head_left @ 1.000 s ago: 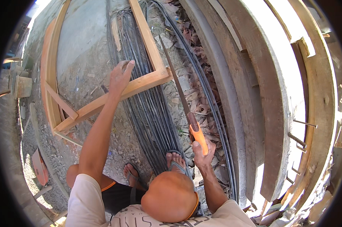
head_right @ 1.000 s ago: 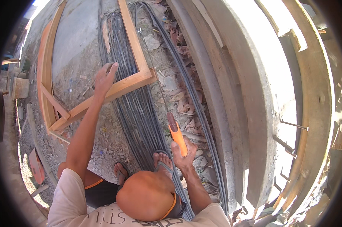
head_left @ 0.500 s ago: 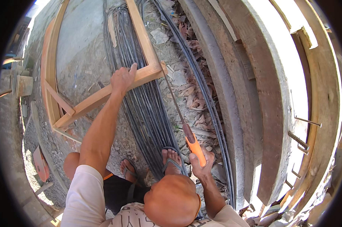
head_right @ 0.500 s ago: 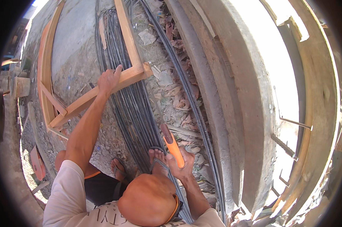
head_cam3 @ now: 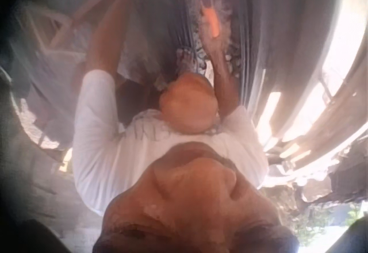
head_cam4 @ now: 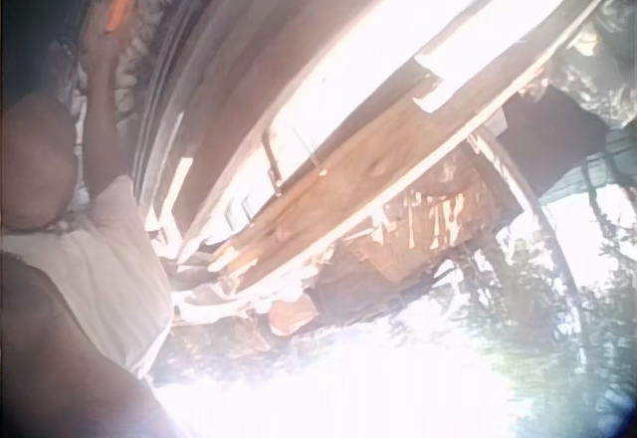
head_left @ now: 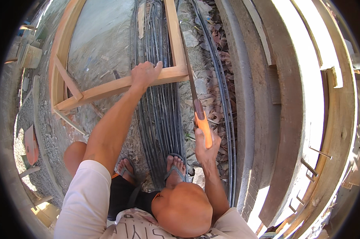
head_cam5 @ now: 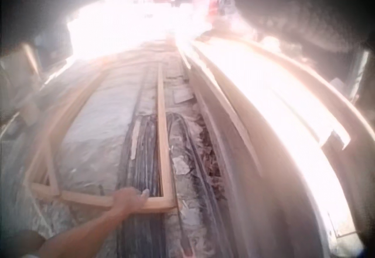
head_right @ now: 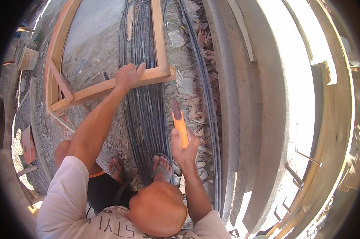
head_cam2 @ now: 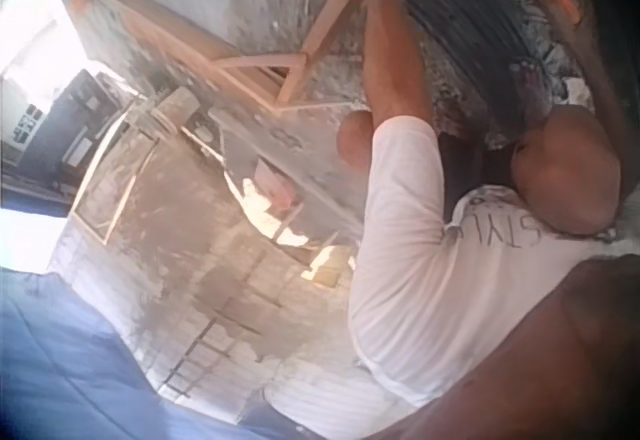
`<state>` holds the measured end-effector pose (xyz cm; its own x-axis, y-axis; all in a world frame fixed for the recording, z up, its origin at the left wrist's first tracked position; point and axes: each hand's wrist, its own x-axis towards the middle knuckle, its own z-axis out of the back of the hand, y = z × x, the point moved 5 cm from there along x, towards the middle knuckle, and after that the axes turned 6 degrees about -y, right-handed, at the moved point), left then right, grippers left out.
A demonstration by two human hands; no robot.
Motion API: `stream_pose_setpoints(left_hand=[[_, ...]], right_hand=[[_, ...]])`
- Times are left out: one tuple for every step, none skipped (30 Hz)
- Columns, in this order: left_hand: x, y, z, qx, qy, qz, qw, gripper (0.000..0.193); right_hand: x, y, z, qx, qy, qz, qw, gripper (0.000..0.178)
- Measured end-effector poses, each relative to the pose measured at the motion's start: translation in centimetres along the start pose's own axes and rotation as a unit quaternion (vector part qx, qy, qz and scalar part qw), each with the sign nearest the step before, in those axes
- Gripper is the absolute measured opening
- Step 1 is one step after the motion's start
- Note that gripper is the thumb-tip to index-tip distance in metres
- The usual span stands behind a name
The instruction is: The person positions a wooden frame on a pile of rebar and uses a hand saw to cut a piece of wood. The person holds the wood steady with one hand while sawing with the other, repeating the motion until the cut is complete.
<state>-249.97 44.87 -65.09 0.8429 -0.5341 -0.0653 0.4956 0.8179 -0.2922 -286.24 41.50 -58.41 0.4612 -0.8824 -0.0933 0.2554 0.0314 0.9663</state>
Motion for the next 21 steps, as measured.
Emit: stream_pose_setpoints(left_hand=[[-0.1,0.5,0.1,0.004,0.006,0.009,1.000,0.066],[-0.1,0.6,0.3,0.005,0.002,0.013,1.000,0.065],[-0.2,0.8,0.7,0.006,-0.006,0.018,1.000,0.065],[-0.4,0.9,0.9,0.009,-0.013,0.022,1.000,0.065],[-0.5,0.6,0.8,0.018,-0.016,0.022,0.999,0.064],[-0.6,0.6,0.7,0.010,-0.016,0.027,0.999,0.064],[-0.6,0.6,0.8,0.002,-0.017,0.032,0.999,0.064],[-0.5,-0.5,0.7,-0.011,-0.015,0.025,1.000,0.065],[-0.8,-0.9,0.6,-0.004,-0.001,0.022,1.000,0.064],[-0.6,-0.8,0.6,0.000,-0.005,0.017,1.000,0.064],[-0.1,0.2,0.6,0.006,-0.011,0.014,1.000,0.064],[0.1,-0.8,0.2,0.000,-0.013,-0.002,1.000,0.064],[-0.3,-0.3,0.1,0.000,-0.008,0.001,1.000,0.064],[-0.2,0.0,0.4,-0.001,-0.007,0.006,1.000,0.064],[-0.2,0.2,0.6,-0.002,-0.005,0.011,1.000,0.064],[-0.1,0.3,0.7,-0.001,-0.001,0.007,1.000,0.064],[-0.1,0.5,0.9,-0.002,-0.001,0.010,1.000,0.065],[0.0,0.6,0.6,-0.002,0.001,0.010,1.000,0.065],[0.0,0.6,0.6,0.003,-0.004,0.012,1.000,0.065],[0.1,0.5,0.6,0.010,-0.010,0.010,1.000,0.065],[0.1,0.3,0.5,0.016,-0.014,0.008,1.000,0.065]], right_hand=[[-2.0,-0.2,1.4,-0.036,0.026,0.017,0.999,0.025],[-5.2,-1.2,3.0,0.001,0.029,-0.037,0.999,0.031],[-8.4,-2.6,5.2,-0.042,0.053,-0.048,0.997,0.042],[-11.0,-2.4,6.9,-0.035,0.056,-0.037,0.997,0.045],[-11.9,-1.1,7.7,-0.030,0.055,-0.031,0.998,0.048],[-11.4,-1.0,7.5,-0.035,0.054,-0.012,0.998,0.048],[-10.6,-1.0,7.0,-0.039,0.051,0.006,0.998,0.047],[-8.5,-1.1,6.0,-0.043,0.046,0.000,0.998,0.044],[-6.6,-1.4,4.7,-0.045,0.044,-0.008,0.998,0.041],[-4.1,-1.6,3.2,-0.045,0.046,-0.013,0.998,0.039],[-0.3,-1.1,0.4,-0.014,0.030,0.017,0.999,0.035],[2.8,-2.1,-1.1,0.018,0.016,-0.021,1.000,0.034],[4.0,-0.7,-2.5,0.020,0.015,-0.012,1.000,0.033],[4.5,0.7,-3.3,0.022,0.017,0.000,1.000,0.033],[3.4,0.2,-3.0,0.010,0.013,0.018,1.000,0.031],[1.1,-0.3,-1.9,-0.007,0.014,0.018,1.000,0.029],[-1.7,-0.8,-0.1,-0.026,0.022,0.022,0.999,0.027],[-5.1,-1.8,1.8,-0.054,0.023,0.043,0.997,0.023],[-8.4,-2.5,3.7,-0.081,0.023,0.064,0.994,0.023],[-10.9,-2.4,5.1,-0.091,0.035,0.059,0.993,0.031],[-12.2,-1.9,6.4,-0.086,0.058,0.055,0.993,0.038]])
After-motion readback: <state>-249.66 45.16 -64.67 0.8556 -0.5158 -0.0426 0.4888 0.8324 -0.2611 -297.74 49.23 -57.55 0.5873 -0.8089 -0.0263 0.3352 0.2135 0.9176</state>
